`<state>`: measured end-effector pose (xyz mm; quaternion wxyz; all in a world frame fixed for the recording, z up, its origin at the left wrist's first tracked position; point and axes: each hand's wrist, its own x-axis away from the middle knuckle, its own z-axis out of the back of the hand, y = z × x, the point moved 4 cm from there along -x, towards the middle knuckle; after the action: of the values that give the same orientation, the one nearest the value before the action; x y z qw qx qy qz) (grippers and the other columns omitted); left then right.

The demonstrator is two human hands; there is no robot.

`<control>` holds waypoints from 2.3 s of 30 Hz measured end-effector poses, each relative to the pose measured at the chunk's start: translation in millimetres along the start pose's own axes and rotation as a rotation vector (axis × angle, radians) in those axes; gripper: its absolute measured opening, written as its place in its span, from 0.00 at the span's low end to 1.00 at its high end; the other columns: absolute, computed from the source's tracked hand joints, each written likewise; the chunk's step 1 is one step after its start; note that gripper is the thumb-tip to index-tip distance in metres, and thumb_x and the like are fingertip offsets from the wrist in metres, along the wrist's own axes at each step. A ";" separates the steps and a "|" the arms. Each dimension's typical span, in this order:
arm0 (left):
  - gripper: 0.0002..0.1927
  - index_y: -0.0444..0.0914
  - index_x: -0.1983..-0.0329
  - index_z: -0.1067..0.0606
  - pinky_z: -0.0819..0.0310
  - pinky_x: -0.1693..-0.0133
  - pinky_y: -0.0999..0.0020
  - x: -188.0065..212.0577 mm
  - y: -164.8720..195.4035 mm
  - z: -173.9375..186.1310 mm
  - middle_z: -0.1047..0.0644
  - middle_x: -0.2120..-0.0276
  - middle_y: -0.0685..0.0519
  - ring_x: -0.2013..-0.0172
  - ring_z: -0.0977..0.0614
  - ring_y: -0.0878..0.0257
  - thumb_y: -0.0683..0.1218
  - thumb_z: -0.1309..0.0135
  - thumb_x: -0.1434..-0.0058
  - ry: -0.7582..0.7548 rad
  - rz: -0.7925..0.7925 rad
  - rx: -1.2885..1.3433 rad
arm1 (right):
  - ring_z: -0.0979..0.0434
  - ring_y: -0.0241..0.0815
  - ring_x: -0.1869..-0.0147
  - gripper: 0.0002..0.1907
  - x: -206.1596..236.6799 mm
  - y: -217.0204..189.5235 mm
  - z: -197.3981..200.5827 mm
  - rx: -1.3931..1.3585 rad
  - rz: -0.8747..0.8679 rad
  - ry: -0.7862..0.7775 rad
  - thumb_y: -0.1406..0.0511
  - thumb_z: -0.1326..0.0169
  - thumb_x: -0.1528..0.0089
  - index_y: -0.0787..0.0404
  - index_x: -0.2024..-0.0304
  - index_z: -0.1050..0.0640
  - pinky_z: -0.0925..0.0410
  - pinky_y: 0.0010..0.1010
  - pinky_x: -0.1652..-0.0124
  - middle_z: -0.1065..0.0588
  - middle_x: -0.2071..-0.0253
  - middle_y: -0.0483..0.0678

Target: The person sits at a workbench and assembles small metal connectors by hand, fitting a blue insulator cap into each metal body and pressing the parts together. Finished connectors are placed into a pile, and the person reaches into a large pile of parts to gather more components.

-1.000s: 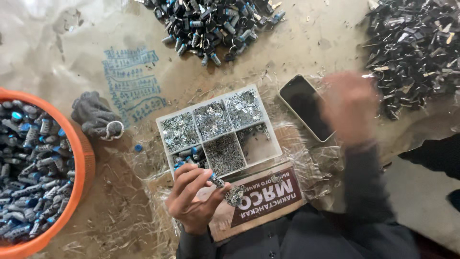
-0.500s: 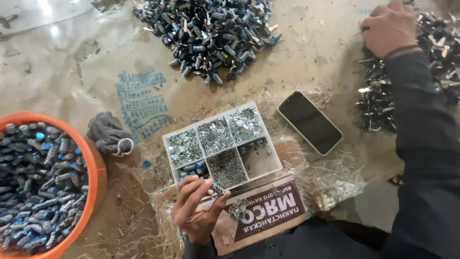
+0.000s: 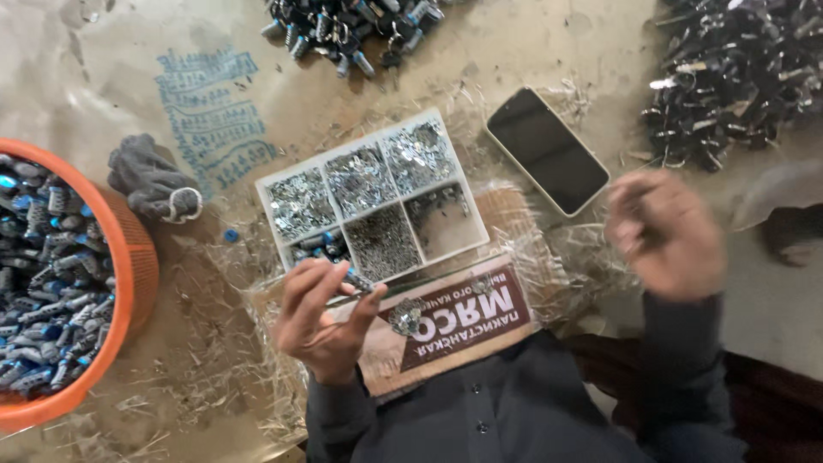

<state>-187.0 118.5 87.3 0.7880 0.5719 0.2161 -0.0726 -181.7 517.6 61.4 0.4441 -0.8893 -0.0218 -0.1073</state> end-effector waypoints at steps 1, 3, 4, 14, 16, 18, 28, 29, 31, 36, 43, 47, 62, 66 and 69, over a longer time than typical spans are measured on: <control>0.21 0.32 0.51 0.20 0.18 0.64 0.71 2.8 2.9 1.2 0.23 0.53 0.47 0.47 0.22 0.55 0.39 0.27 0.48 -0.001 -0.001 -0.007 | 0.25 0.38 0.59 0.13 11.2 14.1 4.0 0.069 -0.114 0.124 0.70 0.50 0.30 0.67 0.44 0.25 0.31 0.26 0.64 0.24 0.52 0.53; 0.22 0.33 0.51 0.20 0.18 0.65 0.72 9.8 9.1 3.2 0.22 0.53 0.48 0.47 0.21 0.55 0.39 0.27 0.48 0.012 -0.007 0.000 | 0.27 0.37 0.61 0.16 24.1 28.5 -4.9 0.906 0.072 0.062 0.72 0.48 0.32 0.66 0.43 0.21 0.31 0.26 0.63 0.28 0.55 0.49; 0.21 0.33 0.51 0.20 0.19 0.66 0.73 14.3 12.8 4.6 0.22 0.53 0.48 0.47 0.21 0.55 0.39 0.26 0.47 0.023 -0.010 0.013 | 0.26 0.37 0.59 0.16 26.1 37.5 -7.0 0.898 0.061 0.045 0.71 0.44 0.34 0.65 0.43 0.22 0.30 0.26 0.61 0.26 0.55 0.48; 0.22 0.38 0.58 0.19 0.20 0.55 0.60 73.8 53.8 -15.3 0.21 0.62 0.54 0.57 0.19 0.54 0.48 0.25 0.53 -0.186 -0.175 -0.066 | 0.28 0.54 0.39 0.09 52.2 64.9 -42.2 1.614 0.750 0.136 0.72 0.35 0.39 0.61 0.55 0.16 0.32 0.41 0.42 0.23 0.43 0.51; 0.21 0.39 0.57 0.18 0.20 0.54 0.61 84.7 53.6 -30.6 0.20 0.61 0.54 0.58 0.18 0.56 0.49 0.24 0.51 -0.266 -0.179 -0.039 | 0.29 0.49 0.38 0.09 64.3 67.2 -43.4 1.441 0.717 0.174 0.71 0.36 0.36 0.62 0.53 0.18 0.33 0.39 0.41 0.24 0.42 0.52; 0.21 0.39 0.55 0.18 0.20 0.54 0.60 95.0 51.6 -43.8 0.20 0.60 0.54 0.58 0.18 0.56 0.49 0.24 0.51 -0.357 -0.194 0.001 | 0.28 0.41 0.41 0.08 82.1 73.6 -40.4 1.061 0.563 0.168 0.70 0.38 0.32 0.61 0.51 0.20 0.32 0.30 0.46 0.26 0.41 0.51; 0.23 0.40 0.54 0.19 0.20 0.56 0.63 106.6 25.1 -23.7 0.21 0.59 0.54 0.58 0.18 0.54 0.48 0.22 0.51 -0.276 -0.172 0.036 | 0.26 0.46 0.51 0.21 130.7 131.1 -52.8 1.378 0.331 0.025 0.65 0.33 0.42 0.60 0.47 0.21 0.31 0.36 0.52 0.25 0.54 0.50; 0.24 0.40 0.54 0.19 0.20 0.57 0.63 103.9 21.2 -16.7 0.21 0.60 0.54 0.58 0.18 0.55 0.48 0.22 0.52 -0.245 -0.158 0.028 | 0.26 0.49 0.50 0.26 131.1 132.3 -62.3 1.648 0.515 -0.002 0.64 0.30 0.45 0.58 0.45 0.21 0.31 0.39 0.51 0.26 0.53 0.50; 0.24 0.39 0.54 0.19 0.20 0.58 0.63 101.3 16.5 -6.5 0.21 0.60 0.54 0.59 0.18 0.55 0.47 0.23 0.52 -0.242 -0.129 -0.015 | 0.28 0.51 0.51 0.34 128.7 136.2 -69.1 1.664 0.502 -0.094 0.58 0.29 0.50 0.61 0.43 0.23 0.31 0.40 0.52 0.28 0.53 0.52; 0.24 0.40 0.53 0.19 0.19 0.57 0.63 101.0 16.3 -6.3 0.21 0.61 0.54 0.60 0.18 0.56 0.48 0.22 0.51 -0.254 -0.134 -0.003 | 0.29 0.52 0.52 0.46 122.6 141.7 -66.5 1.734 0.434 -0.198 0.49 0.28 0.56 0.65 0.40 0.23 0.31 0.40 0.57 0.31 0.56 0.51; 0.24 0.41 0.51 0.19 0.20 0.53 0.61 98.3 19.3 -24.0 0.20 0.56 0.54 0.57 0.17 0.56 0.47 0.23 0.49 -0.366 -0.163 0.073 | 0.19 0.47 0.58 0.17 131.3 139.5 -49.4 1.267 0.820 -0.583 0.70 0.37 0.42 0.62 0.51 0.21 0.28 0.38 0.60 0.23 0.59 0.49; 0.23 0.41 0.50 0.19 0.21 0.52 0.62 99.4 14.7 -32.2 0.20 0.56 0.54 0.57 0.17 0.56 0.48 0.25 0.48 -0.415 -0.130 0.109 | 0.16 0.36 0.63 0.05 132.1 142.9 -36.1 0.700 0.319 -0.107 0.74 0.42 0.37 0.61 0.60 0.20 0.24 0.30 0.62 0.19 0.62 0.48; 0.25 0.40 0.47 0.23 0.22 0.52 0.64 107.3 0.6 -11.8 0.19 0.54 0.53 0.55 0.16 0.56 0.47 0.25 0.45 -0.389 -0.064 0.196 | 0.18 0.46 0.57 0.14 111.9 126.4 -125.9 1.013 0.593 -0.235 0.79 0.37 0.48 0.64 0.62 0.22 0.26 0.31 0.57 0.20 0.61 0.52; 0.25 0.41 0.47 0.21 0.22 0.51 0.63 109.2 -2.0 -4.5 0.20 0.54 0.54 0.55 0.17 0.57 0.46 0.25 0.47 -0.365 -0.048 0.161 | 0.20 0.47 0.57 0.13 112.4 137.1 -129.7 1.137 0.639 -0.219 0.80 0.37 0.47 0.62 0.62 0.21 0.27 0.32 0.56 0.20 0.61 0.50; 0.24 0.42 0.46 0.21 0.22 0.53 0.66 110.3 -3.8 -2.2 0.20 0.52 0.55 0.55 0.18 0.58 0.44 0.26 0.46 -0.358 -0.045 0.125 | 0.21 0.49 0.58 0.13 111.7 144.7 -131.1 1.233 0.755 -0.259 0.80 0.39 0.47 0.62 0.62 0.19 0.28 0.35 0.55 0.20 0.61 0.51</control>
<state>-90.1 133.9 36.7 0.7749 0.5929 0.0800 -0.2040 -75.8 319.7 47.6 0.8642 -0.4303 0.1773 0.1909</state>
